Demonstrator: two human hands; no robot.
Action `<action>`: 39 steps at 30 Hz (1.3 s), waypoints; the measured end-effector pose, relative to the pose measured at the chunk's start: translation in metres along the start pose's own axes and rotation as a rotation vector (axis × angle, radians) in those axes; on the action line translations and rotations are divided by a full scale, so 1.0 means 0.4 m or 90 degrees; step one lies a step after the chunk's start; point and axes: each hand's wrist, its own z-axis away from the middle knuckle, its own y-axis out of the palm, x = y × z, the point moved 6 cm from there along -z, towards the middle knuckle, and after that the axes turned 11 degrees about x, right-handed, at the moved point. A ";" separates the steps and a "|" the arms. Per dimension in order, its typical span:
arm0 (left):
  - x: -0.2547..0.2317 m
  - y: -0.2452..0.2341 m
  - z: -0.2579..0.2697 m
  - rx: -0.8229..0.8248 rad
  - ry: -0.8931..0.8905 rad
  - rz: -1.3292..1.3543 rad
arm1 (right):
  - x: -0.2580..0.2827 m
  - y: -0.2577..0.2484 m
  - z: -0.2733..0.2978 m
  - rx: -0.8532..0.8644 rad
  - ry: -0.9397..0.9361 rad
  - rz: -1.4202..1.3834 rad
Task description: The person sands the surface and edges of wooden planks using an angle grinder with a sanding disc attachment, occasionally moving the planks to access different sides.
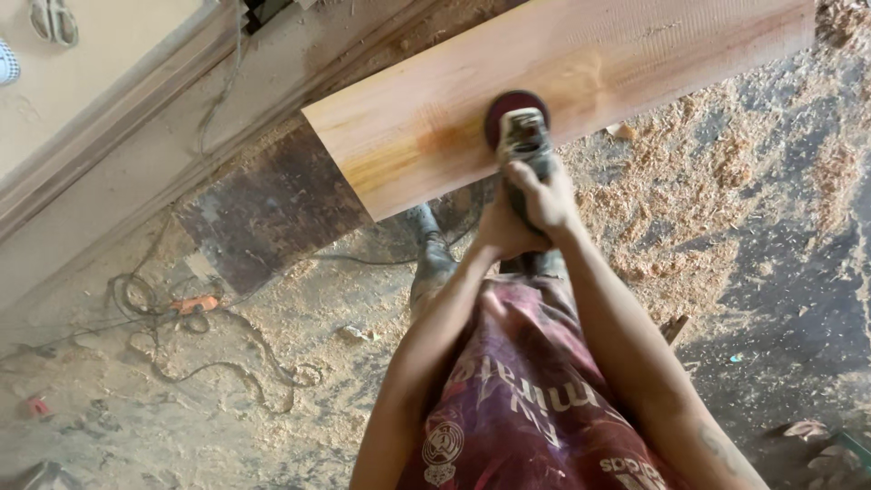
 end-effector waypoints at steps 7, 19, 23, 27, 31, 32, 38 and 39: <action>0.136 -0.168 0.241 -0.187 0.084 0.158 | -0.004 0.338 -0.021 0.187 0.113 0.144; 0.030 -0.047 0.120 -0.127 0.161 0.188 | 0.007 0.127 -0.009 0.093 0.162 0.247; -0.019 -0.017 0.042 -0.032 0.071 0.172 | 0.010 0.022 -0.012 0.031 0.074 0.157; -0.011 -0.031 0.015 0.023 0.022 0.058 | 0.012 0.010 -0.002 -0.033 -0.010 0.024; 0.078 -0.106 0.078 -0.030 0.058 0.034 | 0.007 0.150 -0.013 0.056 0.014 0.032; 0.105 -0.126 0.110 -0.047 0.065 0.037 | 0.001 0.197 -0.016 0.083 0.041 0.065; 0.166 -0.246 0.297 -0.212 0.154 0.174 | 0.024 0.441 -0.033 0.178 0.092 0.189; 0.172 -0.249 0.309 -0.241 0.132 0.177 | 0.037 0.459 -0.036 0.197 0.086 0.206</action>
